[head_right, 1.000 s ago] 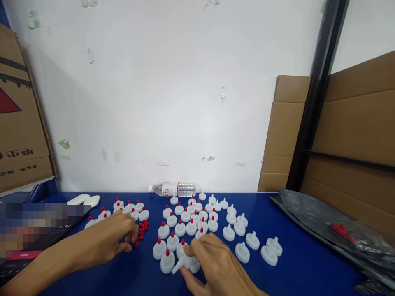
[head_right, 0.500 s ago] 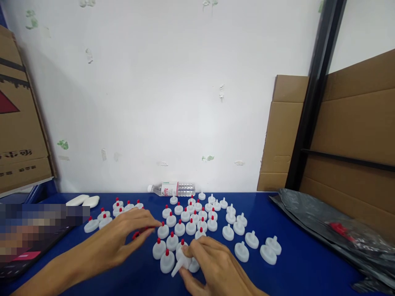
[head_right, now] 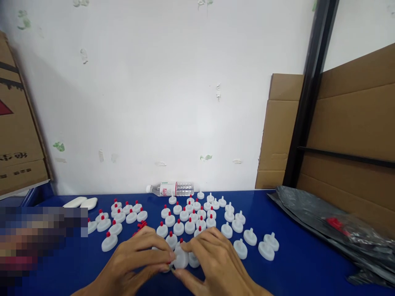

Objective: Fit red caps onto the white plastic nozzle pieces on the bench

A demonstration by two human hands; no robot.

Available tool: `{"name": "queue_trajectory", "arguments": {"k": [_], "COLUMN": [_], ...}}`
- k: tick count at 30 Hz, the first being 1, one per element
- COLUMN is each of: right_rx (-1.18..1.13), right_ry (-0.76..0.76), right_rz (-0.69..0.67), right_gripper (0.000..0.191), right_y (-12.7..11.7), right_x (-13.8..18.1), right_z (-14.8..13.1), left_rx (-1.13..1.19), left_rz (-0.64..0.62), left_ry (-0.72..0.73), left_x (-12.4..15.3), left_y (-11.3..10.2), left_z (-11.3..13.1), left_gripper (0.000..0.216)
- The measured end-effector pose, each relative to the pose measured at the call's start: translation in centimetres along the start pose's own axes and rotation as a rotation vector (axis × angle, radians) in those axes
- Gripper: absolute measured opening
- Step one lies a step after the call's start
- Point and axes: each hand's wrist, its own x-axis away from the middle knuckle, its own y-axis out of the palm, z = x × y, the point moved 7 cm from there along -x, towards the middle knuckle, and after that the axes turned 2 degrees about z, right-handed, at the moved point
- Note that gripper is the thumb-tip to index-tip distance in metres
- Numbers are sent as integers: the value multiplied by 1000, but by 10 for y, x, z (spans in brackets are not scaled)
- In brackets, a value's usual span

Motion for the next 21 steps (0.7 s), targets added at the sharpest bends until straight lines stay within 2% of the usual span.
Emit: {"name": "queue_trajectory", "arguments": {"k": [4, 6, 10, 11, 12, 15, 16, 18, 21], "right_rx": [9, 18, 39, 36, 27, -19, -32, -62, -76], "right_ry": [-45, -69, -144, -171, -204, -314, -347, -389, -361], "right_rz": [-11, -4, 22, 24, 31, 27, 24, 4, -72], "right_gripper": [17, 16, 20, 22, 23, 25, 24, 21, 20], "right_y": [2, 0, -6, -8, -10, -12, -12, -11, -6], "right_x": [1, 0, -3, -3, -4, -2, -1, 2, 4], "right_z": [-6, -8, -14, -15, -16, -21, -22, -24, -25], "left_rx": [-16, 30, 383, 500, 608, 819, 858, 905, 876], "left_rz": [-13, 0, 21, 17, 7, -90, -132, -248, -406], "left_ry": [42, -14, -372, -464, -548, -758, -808, -858, -883], "left_x": [4, 3, 3, 6, 9, 22, 26, 27, 23], "left_y": [5, 5, 10, 14, 19, 36, 40, 47, 48], "left_z": [3, 2, -17, -22, -26, -32, -31, -25, -13], "left_gripper": [27, 27, 10, 11, 22, 77, 86, 85, 66]}}
